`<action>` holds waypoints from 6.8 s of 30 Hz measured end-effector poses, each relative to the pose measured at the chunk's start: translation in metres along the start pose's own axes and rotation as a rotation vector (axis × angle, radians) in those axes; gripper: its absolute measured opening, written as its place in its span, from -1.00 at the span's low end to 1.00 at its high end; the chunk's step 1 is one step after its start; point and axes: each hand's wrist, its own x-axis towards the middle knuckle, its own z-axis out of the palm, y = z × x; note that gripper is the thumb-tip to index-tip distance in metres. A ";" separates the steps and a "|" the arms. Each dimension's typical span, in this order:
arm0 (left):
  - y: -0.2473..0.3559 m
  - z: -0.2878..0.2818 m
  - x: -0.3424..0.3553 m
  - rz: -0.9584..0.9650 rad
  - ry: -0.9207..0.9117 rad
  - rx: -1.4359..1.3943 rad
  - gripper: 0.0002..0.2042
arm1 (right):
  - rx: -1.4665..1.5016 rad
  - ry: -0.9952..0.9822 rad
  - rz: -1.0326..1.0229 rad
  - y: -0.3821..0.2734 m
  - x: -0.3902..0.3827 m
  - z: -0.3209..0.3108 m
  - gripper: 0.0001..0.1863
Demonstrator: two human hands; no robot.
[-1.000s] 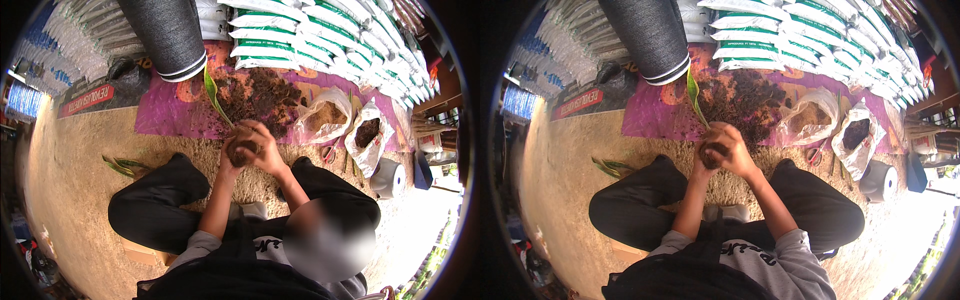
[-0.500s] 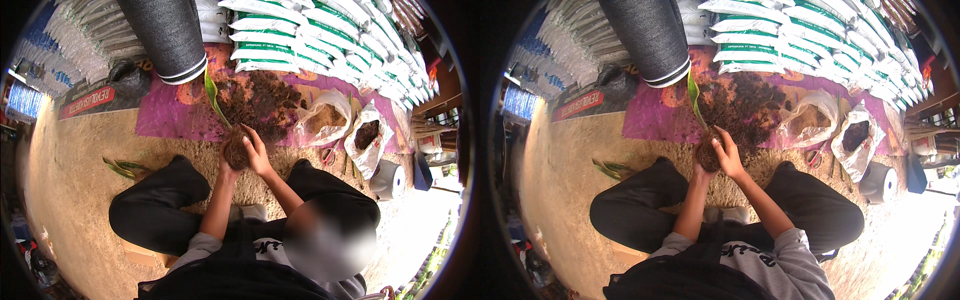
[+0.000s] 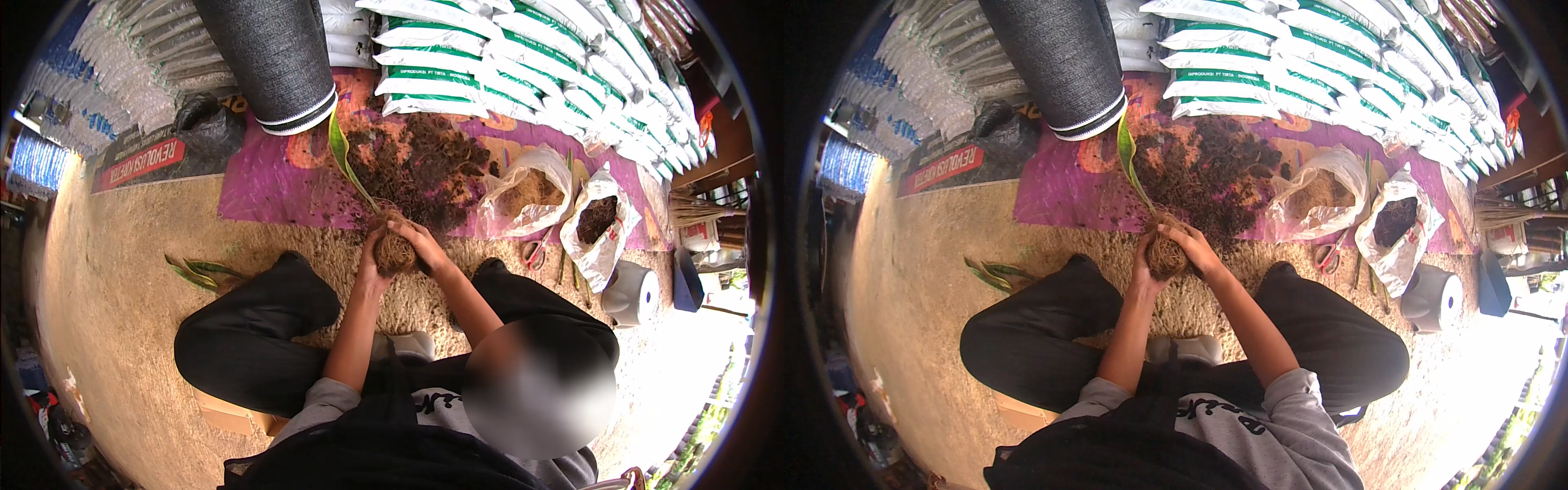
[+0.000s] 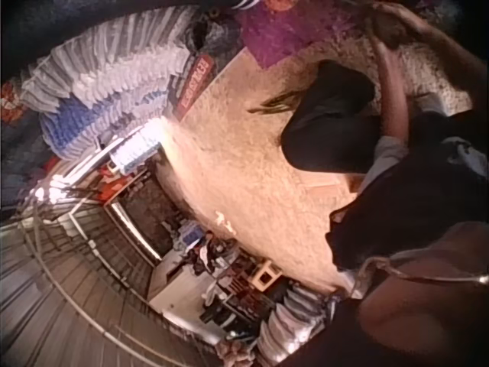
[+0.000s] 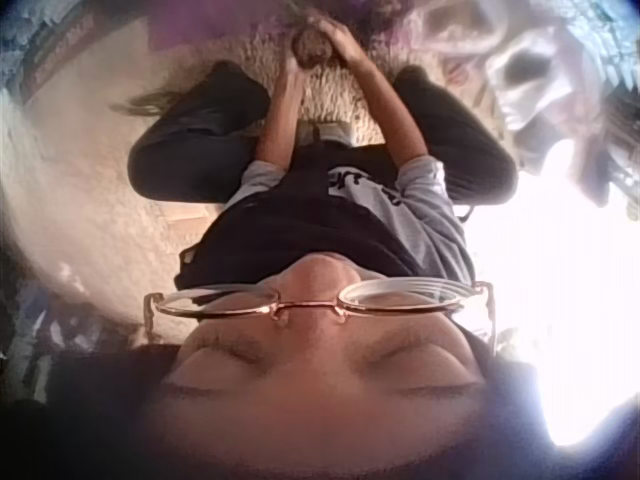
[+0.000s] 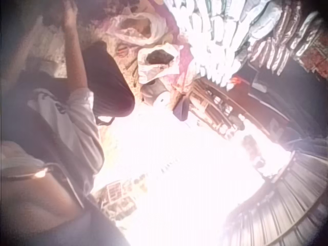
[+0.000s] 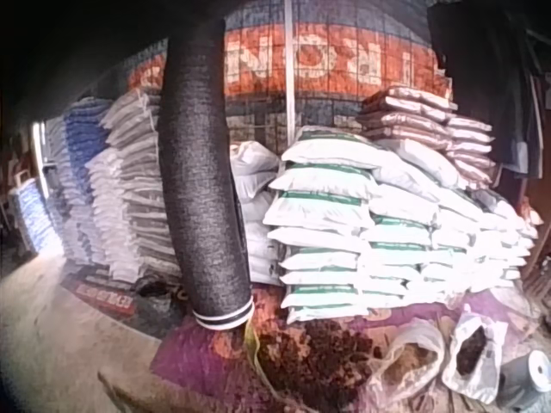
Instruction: The person sits on the floor and wraps a plant's root ball with coir fiber by hand. They repeatedly pull strands from a nearby bag, wrap them around the roots, and tuck them in to form a compact bundle. The person then places the wrapped root ball into a cardboard box.
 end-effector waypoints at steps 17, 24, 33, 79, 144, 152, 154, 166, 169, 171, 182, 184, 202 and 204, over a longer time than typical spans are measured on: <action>-0.001 0.008 -0.037 0.205 0.636 0.020 -0.22 | 0.357 0.042 0.043 -0.019 0.018 0.014 -0.55; 0.005 0.017 -0.036 -0.079 0.141 -0.096 -0.08 | 0.178 0.132 -0.122 0.003 0.013 0.029 -0.49; 0.018 -0.005 -0.022 -0.048 0.042 -0.128 -0.23 | -0.013 0.046 -0.260 0.044 -0.001 0.017 -0.40; -0.014 0.042 0.031 -0.071 -0.152 -0.119 -0.71 | -1.370 1.105 0.047 -0.044 0.034 -0.341 -0.19; -0.025 0.026 0.037 -0.123 0.003 -0.063 -0.63 | -2.160 0.554 -0.022 -0.068 0.008 -0.322 -0.54; -0.022 0.037 0.025 -0.172 -0.060 -0.104 -0.60 | -1.981 0.516 -0.251 -0.178 -0.062 -0.273 -0.61; -0.017 0.041 0.019 -0.146 -0.090 -0.095 -0.61 | -1.866 0.634 -0.420 -0.201 -0.075 -0.255 -0.61; -0.010 0.051 0.001 -0.153 -0.080 -0.119 -0.63 | -1.866 0.628 -0.559 -0.249 -0.111 -0.235 -0.61; -0.012 0.049 0.002 -0.148 -0.080 -0.097 -0.63 | -2.047 0.602 -0.398 -0.254 -0.118 -0.224 -0.74; -0.012 0.049 0.001 -0.149 -0.059 -0.085 -0.63 | -2.135 0.667 -0.269 -0.263 -0.122 -0.216 -0.80; -0.014 0.048 0.004 -0.159 -0.094 -0.108 -0.63 | -1.846 0.661 -0.474 -0.298 -0.128 -0.213 -0.79; -0.012 0.044 0.005 -0.148 -0.114 -0.109 -0.63 | -1.723 0.700 -0.590 -0.305 -0.128 -0.204 -0.71; -0.013 0.051 0.004 -0.168 -0.047 -0.112 -0.60 | -2.414 0.826 -0.253 -0.281 -0.124 -0.203 -0.88; -0.014 0.048 0.006 -0.174 -0.033 -0.112 -0.59 | -2.211 0.980 -0.771 -0.290 -0.133 -0.187 -0.89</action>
